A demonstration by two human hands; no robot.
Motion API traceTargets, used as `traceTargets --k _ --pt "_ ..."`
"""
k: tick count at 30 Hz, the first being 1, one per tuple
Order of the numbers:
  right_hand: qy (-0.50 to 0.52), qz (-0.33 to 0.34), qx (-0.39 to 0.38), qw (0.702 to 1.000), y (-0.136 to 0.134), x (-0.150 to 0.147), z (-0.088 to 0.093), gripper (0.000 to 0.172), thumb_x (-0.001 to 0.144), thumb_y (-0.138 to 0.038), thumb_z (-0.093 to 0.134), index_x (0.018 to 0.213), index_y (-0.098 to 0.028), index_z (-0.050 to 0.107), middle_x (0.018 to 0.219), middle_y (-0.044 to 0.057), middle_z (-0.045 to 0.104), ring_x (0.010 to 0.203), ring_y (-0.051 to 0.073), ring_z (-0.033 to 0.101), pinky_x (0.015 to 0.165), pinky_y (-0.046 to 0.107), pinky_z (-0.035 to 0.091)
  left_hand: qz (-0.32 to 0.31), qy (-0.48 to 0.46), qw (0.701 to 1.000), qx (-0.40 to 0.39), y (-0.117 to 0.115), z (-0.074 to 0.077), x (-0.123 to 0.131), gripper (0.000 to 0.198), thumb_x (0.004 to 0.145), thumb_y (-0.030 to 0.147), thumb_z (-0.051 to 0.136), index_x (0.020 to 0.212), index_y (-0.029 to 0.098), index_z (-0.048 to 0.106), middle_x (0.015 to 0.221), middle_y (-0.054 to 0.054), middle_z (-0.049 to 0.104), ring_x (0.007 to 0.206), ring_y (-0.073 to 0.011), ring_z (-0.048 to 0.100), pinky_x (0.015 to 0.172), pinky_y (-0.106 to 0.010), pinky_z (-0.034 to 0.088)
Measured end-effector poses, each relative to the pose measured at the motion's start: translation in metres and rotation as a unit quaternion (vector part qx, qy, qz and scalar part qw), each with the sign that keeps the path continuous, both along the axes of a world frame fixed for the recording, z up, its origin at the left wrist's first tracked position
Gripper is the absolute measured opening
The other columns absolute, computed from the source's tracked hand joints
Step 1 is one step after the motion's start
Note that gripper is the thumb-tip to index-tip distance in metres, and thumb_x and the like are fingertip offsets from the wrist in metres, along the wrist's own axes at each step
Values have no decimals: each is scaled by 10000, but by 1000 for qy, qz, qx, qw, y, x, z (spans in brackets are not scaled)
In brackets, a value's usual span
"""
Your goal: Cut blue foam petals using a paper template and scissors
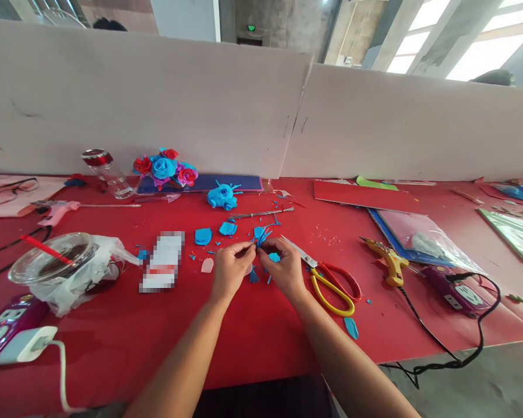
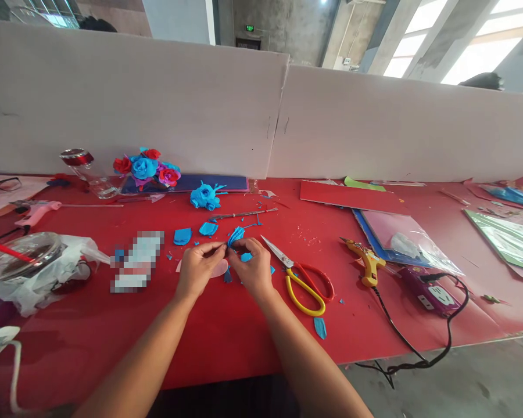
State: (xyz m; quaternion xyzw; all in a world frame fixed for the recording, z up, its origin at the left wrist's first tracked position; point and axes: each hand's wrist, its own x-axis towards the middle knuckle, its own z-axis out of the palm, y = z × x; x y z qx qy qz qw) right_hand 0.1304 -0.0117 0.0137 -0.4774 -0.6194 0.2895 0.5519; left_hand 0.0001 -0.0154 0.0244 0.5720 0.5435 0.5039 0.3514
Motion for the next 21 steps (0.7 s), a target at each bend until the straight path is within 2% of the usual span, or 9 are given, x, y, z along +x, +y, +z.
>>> traceTargets --k 6,13,17,21 --pt "-7 -16 -6 1000 0 -1 0 83 746 -187 572 735 -200 654 713 6 638 653 148 580 652 275 481 14 -19 1000 6 1 -1 1 177 751 324 638 830 217 755 814 -37 754 743 -208 681 707 -287 498" --pt "49 3 -73 996 1 -1 0 82 733 -224 569 753 -185 639 714 9 630 640 146 567 604 260 471 22 -30 999 -2 0 -1 3 155 732 304 644 802 212 748 769 -35 743 701 -196 666 682 -279 491" --pt "104 32 -103 989 2 -1 2 88 717 -238 576 760 -178 624 695 -3 621 622 137 560 595 248 456 29 -51 998 -17 2 -3 1 168 731 314 637 796 189 727 746 -31 723 699 -185 649 666 -266 476" --pt "162 65 -99 980 1 0 6 63 724 -233 558 741 -184 593 712 -9 619 624 125 551 597 235 445 21 -109 993 -32 4 -2 0 184 738 330 631 801 180 716 739 -23 703 716 -173 631 672 -255 468"
